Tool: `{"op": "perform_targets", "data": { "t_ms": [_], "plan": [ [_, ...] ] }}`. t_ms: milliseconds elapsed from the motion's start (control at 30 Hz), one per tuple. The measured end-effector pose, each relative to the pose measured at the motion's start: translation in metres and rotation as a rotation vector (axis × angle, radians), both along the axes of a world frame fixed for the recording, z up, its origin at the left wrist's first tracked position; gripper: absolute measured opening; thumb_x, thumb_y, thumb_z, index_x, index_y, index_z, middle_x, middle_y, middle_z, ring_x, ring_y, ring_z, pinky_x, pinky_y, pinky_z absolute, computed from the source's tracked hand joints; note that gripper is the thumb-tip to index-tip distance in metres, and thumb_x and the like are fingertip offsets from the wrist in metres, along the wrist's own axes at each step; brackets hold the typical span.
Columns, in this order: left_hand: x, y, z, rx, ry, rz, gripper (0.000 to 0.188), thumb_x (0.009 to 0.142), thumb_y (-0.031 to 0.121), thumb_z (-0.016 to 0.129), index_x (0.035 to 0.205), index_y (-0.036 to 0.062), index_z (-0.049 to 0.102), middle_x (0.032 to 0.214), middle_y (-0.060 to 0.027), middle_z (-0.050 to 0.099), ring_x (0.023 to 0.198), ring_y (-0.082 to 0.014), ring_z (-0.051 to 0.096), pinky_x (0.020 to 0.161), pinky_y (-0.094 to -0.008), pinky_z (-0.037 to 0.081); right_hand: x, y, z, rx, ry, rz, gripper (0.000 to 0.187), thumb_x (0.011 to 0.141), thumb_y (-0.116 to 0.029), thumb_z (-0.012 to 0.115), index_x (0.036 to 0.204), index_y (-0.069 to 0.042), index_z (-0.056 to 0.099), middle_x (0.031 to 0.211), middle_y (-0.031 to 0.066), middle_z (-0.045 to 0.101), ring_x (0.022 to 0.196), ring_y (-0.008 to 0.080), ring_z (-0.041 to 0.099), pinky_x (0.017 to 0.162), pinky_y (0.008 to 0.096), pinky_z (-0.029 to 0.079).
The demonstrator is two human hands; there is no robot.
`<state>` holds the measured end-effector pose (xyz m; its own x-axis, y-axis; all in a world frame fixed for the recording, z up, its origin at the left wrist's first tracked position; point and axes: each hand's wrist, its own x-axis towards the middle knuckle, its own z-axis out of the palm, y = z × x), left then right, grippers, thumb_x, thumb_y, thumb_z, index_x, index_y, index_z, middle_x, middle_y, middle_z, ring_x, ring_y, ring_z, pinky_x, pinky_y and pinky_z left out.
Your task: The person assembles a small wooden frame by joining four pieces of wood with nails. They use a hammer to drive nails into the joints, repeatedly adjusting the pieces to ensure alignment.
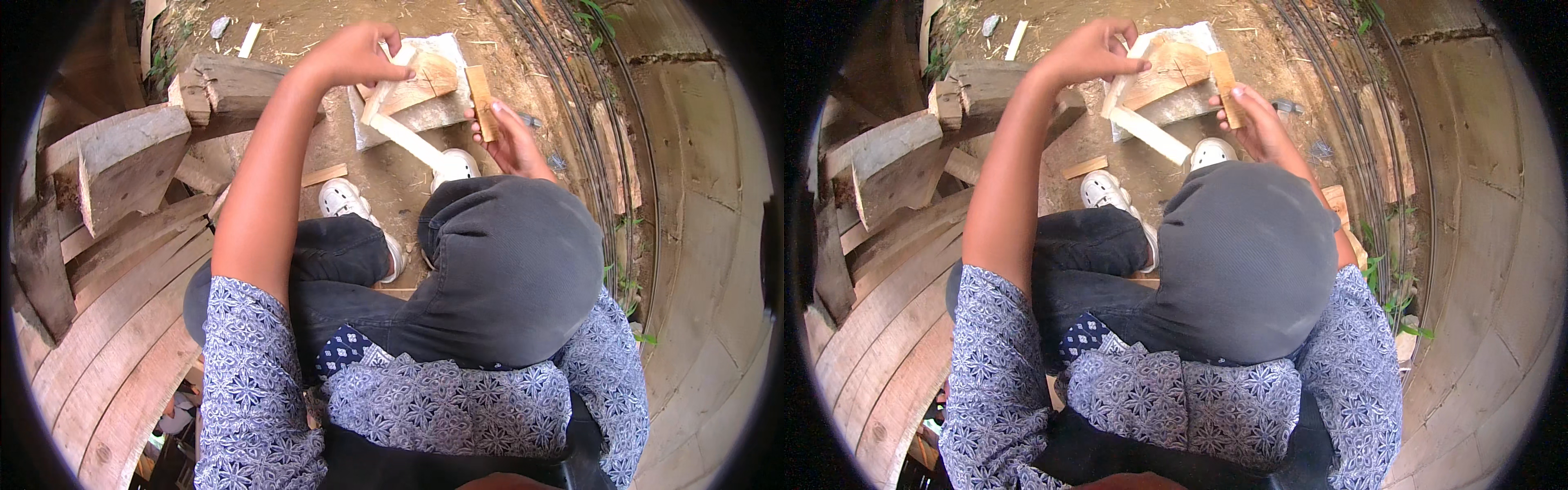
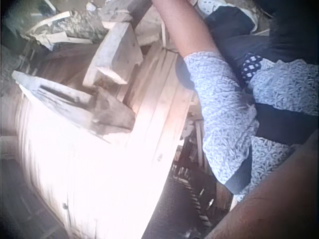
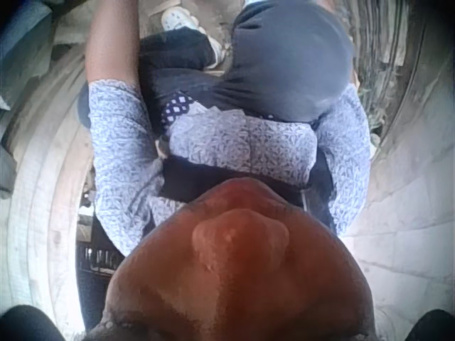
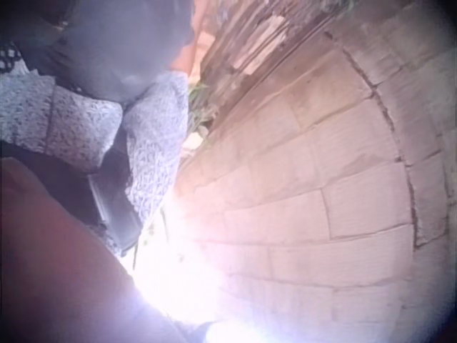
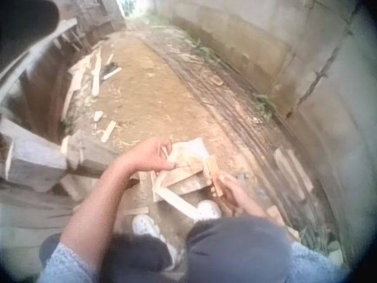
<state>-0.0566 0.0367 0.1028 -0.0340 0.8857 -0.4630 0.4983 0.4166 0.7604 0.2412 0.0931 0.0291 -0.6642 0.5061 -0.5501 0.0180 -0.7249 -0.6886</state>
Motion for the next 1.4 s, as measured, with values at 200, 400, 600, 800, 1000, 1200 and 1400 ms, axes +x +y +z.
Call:
{"op": "perform_targets", "data": {
  "t_ms": [200, 400, 600, 800, 1000, 1200, 1400],
  "plan": [
    [-0.018, -0.002, 0.029, 0.037, 0.167, 0.008, 0.036, 0.076, 0.031, 0.088, 0.092, 0.0058, 0.066, 0.074, -0.0016, 0.064, 0.069, -0.0139, 0.057, 0.063, -0.031, 0.049, -0.012, -0.014, 0.004, -0.029, 0.065, -0.008, 0.043, 0.106, -0.032, 0.049, 0.137, -0.002, 0.049, 0.116, 0.0111, 0.064, 0.101, 0.0165, 0.059, 0.09, 0.0319, 0.048],
    [-0.005, 0.0, 0.049, 0.443, 0.241, 0.143, 0.038, 0.074, 0.027, 0.088, 0.091, 0.0025, 0.064, 0.072, -0.0045, 0.063, 0.066, -0.0134, 0.056, 0.062, -0.0312, 0.049, -0.03, -0.009, -0.01, 0.351, -0.064, 0.013, 0.049, 0.102, -0.027, 0.061, 0.141, 0.001, 0.052, 0.121, 0.0074, 0.064, 0.111, 0.0136, 0.059, 0.096, 0.0296, 0.047],
    [0.004, 0.004, 0.016, 0.613, 0.53, 0.115, 0.039, 0.074, 0.03, 0.085, 0.098, 0.0064, 0.066, 0.084, -0.0153, 0.069, 0.077, -0.0307, 0.068, 0.068, -0.0401, 0.054, -0.062, 0.025, -0.03, 0.59, 0.03, 0.096, 0.047, 0.095, -0.019, 0.071, 0.134, 0.001, 0.055, 0.129, 0.0125, 0.063, 0.118, 0.0183, 0.061, 0.099, 0.031, 0.05],
    [0.01, 0.003, -0.017, 0.654, 0.582, 0.019, 0.04, 0.078, 0.04, 0.081, 0.101, 0.013, 0.061, 0.094, -0.0085, 0.066, 0.088, -0.0318, 0.066, 0.071, -0.0424, 0.053, -0.074, 0.034, -0.05, 0.688, -0.055, 0.212, 0.042, 0.094, -0.012, 0.069, 0.133, -0.002, 0.056, 0.127, 0.013, 0.065, 0.117, 0.0207, 0.063, 0.096, 0.0328, 0.052],
    [0.02, 0.011, -0.018, 0.686, 0.493, -0.08, 0.039, 0.082, 0.032, 0.081, 0.104, 0.0052, 0.064, 0.101, -0.0123, 0.069, 0.09, -0.0319, 0.067, 0.078, -0.0395, 0.053, -0.077, 0.039, -0.066, 0.791, -0.004, 0.163, 0.041, 0.095, -0.011, 0.067, 0.134, -0.004, 0.059, 0.126, 0.0105, 0.067, 0.115, 0.0198, 0.064, 0.098, 0.0334, 0.052],
    [0.023, 0.013, -0.011, 0.636, 0.444, -0.135, 0.035, 0.085, 0.026, 0.078, 0.111, 0.0059, 0.066, 0.103, -0.0147, 0.068, 0.098, -0.0345, 0.065, 0.084, -0.0409, 0.052, -0.08, 0.039, -0.064, 0.815, -0.049, 0.126, 0.041, 0.094, -0.013, 0.066, 0.134, -0.005, 0.06, 0.126, 0.0099, 0.067, 0.116, 0.0212, 0.065, 0.099, 0.0336, 0.052],
    [0.027, 0.008, -0.023, 0.65, 0.533, -0.082, 0.035, 0.086, 0.022, 0.075, 0.119, 0.0125, 0.067, 0.1, -0.0143, 0.066, 0.097, -0.0347, 0.064, 0.083, -0.0429, 0.052, -0.083, 0.039, -0.062, 0.843, -0.075, 0.156, 0.044, 0.096, -0.013, 0.066, 0.137, -0.002, 0.057, 0.131, 0.0102, 0.064, 0.116, 0.0169, 0.063, 0.1, 0.0316, 0.05]
  ]
}}
